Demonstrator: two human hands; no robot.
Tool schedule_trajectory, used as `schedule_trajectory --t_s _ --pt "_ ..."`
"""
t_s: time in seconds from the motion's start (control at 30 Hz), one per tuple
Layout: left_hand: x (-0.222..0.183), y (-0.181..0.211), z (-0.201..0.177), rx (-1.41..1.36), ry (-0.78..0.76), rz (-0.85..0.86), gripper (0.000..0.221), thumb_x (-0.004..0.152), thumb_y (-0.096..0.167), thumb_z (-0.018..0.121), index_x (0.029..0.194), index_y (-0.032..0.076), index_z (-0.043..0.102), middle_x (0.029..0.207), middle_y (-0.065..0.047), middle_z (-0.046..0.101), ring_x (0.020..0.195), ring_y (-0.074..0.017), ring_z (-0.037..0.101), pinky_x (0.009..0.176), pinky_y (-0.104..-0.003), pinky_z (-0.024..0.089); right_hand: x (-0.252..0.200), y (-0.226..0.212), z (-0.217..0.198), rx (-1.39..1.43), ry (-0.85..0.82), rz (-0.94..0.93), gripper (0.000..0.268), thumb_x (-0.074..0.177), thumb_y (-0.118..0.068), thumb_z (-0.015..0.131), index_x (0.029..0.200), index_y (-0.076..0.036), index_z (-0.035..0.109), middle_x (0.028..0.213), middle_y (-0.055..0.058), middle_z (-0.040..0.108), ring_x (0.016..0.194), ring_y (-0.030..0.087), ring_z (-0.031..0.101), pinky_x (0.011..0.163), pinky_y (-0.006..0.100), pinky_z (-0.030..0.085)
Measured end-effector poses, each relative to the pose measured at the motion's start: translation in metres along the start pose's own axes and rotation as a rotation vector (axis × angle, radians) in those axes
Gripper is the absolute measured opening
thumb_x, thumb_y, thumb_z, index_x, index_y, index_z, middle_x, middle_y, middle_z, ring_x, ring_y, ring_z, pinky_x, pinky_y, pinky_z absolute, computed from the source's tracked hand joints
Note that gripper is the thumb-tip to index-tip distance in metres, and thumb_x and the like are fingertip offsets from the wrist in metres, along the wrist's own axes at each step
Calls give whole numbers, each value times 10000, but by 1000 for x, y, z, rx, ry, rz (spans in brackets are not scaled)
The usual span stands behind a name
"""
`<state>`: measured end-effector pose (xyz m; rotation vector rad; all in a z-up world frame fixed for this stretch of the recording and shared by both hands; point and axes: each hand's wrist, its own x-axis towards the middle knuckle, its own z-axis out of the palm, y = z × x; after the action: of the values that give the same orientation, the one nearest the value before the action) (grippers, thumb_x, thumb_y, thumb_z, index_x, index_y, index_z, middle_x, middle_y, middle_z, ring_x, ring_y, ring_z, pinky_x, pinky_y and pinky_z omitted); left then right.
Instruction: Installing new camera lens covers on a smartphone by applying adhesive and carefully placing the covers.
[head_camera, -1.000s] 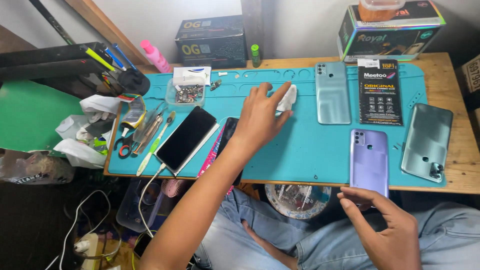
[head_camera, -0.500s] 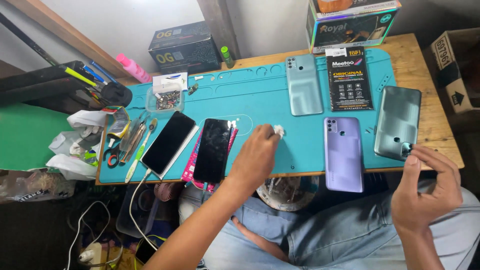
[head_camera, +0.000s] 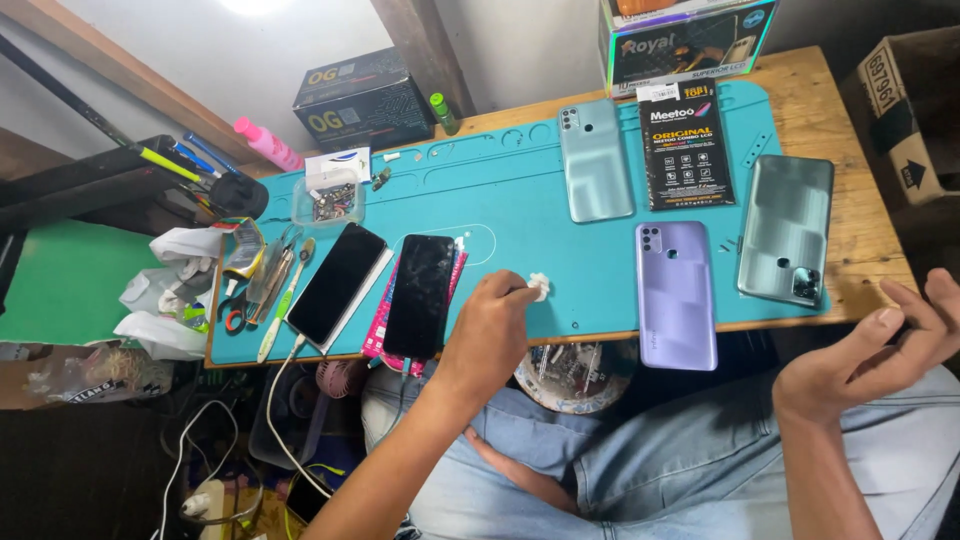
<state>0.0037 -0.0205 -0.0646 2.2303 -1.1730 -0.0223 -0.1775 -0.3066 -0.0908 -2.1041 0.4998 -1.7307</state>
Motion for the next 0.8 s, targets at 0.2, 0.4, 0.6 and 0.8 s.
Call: schedule_trajectory --t_s 0.2,0.4,0.6,0.8 --pt "43 -32 15 50 160 32 300 1007 -165 575 1228 -113 772 947 -175 602 845 -379 587 642 -440 470 -4 2 8 106 9 59 466 1269 -82 340 1219 324 565 1499 316 408 1216 522 559 1175 637 469" --pt "6 31 16 -12 -62 74 428 920 -206 580 1312 -111 724 1065 -169 601 939 -351 567 752 -468 556 -5 -2 7 55 -15 112 449 1259 -138 339 1249 239 582 1513 303 432 1403 417 484 1223 591 444" --pt "43 -5 30 -19 38 84 477 927 -247 502 1321 -102 729 1087 -190 613 930 -381 540 699 -501 521 -3 -10 10 88 -41 90 376 1227 -136 372 1242 189 560 1515 272 433 1463 395 433 1256 613 416" --pt "5 36 14 -90 -48 197 521 881 -262 506 1330 -83 701 1119 -184 616 990 -349 538 846 -460 564 -2 -12 10 113 -53 44 364 1213 -113 361 1234 187 566 1535 287 444 1488 412 437 1304 621 363"
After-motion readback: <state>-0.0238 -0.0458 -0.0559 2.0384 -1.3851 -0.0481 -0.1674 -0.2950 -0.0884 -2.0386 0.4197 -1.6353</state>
